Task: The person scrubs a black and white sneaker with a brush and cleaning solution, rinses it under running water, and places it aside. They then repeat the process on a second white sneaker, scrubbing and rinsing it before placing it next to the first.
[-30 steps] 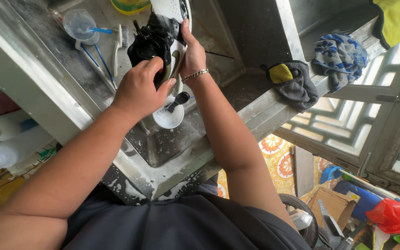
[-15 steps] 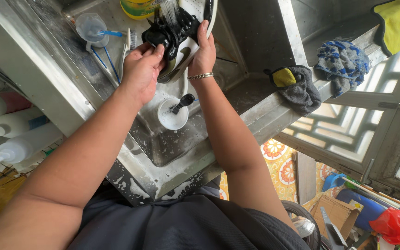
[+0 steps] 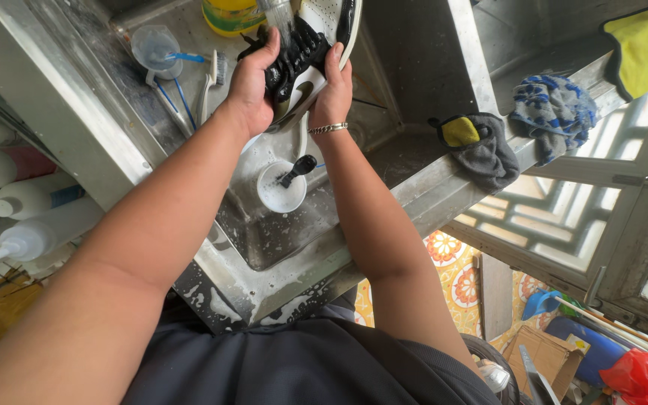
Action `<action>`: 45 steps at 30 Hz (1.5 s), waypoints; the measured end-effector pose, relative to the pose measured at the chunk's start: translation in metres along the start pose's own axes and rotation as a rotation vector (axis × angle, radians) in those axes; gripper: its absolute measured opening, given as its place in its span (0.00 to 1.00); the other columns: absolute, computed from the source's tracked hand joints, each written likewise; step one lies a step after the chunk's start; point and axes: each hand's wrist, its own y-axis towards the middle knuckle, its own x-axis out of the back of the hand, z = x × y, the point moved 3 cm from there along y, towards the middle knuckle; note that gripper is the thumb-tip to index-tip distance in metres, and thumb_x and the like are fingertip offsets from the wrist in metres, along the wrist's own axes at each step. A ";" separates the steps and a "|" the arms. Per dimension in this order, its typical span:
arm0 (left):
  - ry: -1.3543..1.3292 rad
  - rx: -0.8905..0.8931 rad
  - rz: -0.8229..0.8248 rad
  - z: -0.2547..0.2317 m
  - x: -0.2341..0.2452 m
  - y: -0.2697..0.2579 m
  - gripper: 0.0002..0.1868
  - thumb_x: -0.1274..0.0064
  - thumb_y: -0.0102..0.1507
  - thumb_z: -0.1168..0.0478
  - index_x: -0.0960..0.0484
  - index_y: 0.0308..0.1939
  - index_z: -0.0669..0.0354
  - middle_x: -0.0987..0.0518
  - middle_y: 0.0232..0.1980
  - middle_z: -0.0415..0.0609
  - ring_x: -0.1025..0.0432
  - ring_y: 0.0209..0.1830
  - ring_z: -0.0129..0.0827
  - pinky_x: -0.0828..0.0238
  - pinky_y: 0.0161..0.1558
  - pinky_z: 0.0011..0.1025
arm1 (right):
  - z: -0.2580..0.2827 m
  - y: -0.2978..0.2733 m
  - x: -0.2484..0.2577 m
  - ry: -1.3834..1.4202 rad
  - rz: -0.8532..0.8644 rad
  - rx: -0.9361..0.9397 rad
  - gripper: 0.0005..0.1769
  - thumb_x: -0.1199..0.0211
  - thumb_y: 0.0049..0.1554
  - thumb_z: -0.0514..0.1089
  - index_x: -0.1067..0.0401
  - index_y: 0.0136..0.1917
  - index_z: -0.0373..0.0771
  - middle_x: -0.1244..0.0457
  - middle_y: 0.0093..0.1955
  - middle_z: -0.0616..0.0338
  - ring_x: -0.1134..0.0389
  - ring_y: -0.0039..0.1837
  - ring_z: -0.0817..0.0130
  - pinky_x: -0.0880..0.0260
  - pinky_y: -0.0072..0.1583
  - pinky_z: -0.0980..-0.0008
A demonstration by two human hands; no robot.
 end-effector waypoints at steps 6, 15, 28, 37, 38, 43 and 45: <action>0.357 -0.060 -0.240 0.011 0.012 0.021 0.40 0.43 0.58 0.32 0.22 0.61 0.59 0.21 0.62 0.45 0.29 0.63 0.30 0.32 0.64 0.36 | -0.002 0.010 0.014 -0.237 -0.021 0.168 0.26 0.44 0.68 0.58 0.32 0.65 0.33 0.34 0.55 0.57 0.35 0.57 0.69 0.34 0.61 0.67; 0.466 -0.031 -0.459 0.021 0.016 0.034 0.45 0.48 0.57 0.29 0.22 0.62 0.64 0.19 0.61 0.48 0.28 0.61 0.31 0.37 0.66 0.35 | -0.011 0.005 0.012 -0.293 -0.015 0.243 0.23 0.44 0.69 0.57 0.31 0.63 0.34 0.37 0.51 0.63 0.40 0.54 0.74 0.38 0.60 0.72; 0.606 -0.030 -0.579 0.016 0.005 0.033 0.40 0.45 0.59 0.31 0.19 0.55 0.66 0.17 0.52 0.47 0.25 0.52 0.30 0.28 0.55 0.31 | 0.005 0.000 -0.006 -0.290 -0.001 0.043 0.32 0.36 0.60 0.61 0.29 0.63 0.33 0.33 0.57 0.59 0.34 0.58 0.71 0.34 0.60 0.68; 0.703 -0.048 -0.431 0.013 0.009 0.044 0.37 0.47 0.60 0.30 0.15 0.47 0.64 0.18 0.44 0.46 0.28 0.43 0.26 0.29 0.51 0.31 | 0.011 0.002 -0.002 -0.317 -0.155 -0.063 0.33 0.33 0.55 0.62 0.30 0.62 0.35 0.31 0.55 0.55 0.30 0.55 0.68 0.27 0.55 0.65; 0.731 -0.072 -0.454 0.013 0.010 0.047 0.37 0.48 0.60 0.30 0.14 0.46 0.64 0.18 0.43 0.46 0.29 0.42 0.27 0.29 0.50 0.31 | 0.009 0.003 0.000 -0.371 -0.171 -0.030 0.34 0.33 0.55 0.63 0.30 0.62 0.35 0.31 0.56 0.56 0.30 0.56 0.69 0.28 0.56 0.67; 0.730 -0.217 -0.491 0.016 0.012 0.055 0.37 0.46 0.58 0.31 0.15 0.45 0.65 0.15 0.42 0.47 0.27 0.41 0.30 0.28 0.50 0.32 | 0.002 0.015 0.007 -0.386 -0.105 0.117 0.35 0.33 0.58 0.63 0.28 0.62 0.30 0.31 0.57 0.55 0.32 0.58 0.70 0.32 0.61 0.69; 0.707 -0.248 -0.495 0.018 0.015 0.057 0.37 0.44 0.56 0.31 0.15 0.47 0.63 0.14 0.44 0.47 0.24 0.43 0.31 0.28 0.51 0.31 | 0.000 0.016 0.009 -0.397 -0.124 0.103 0.35 0.33 0.57 0.63 0.28 0.61 0.30 0.31 0.57 0.55 0.32 0.57 0.71 0.32 0.61 0.70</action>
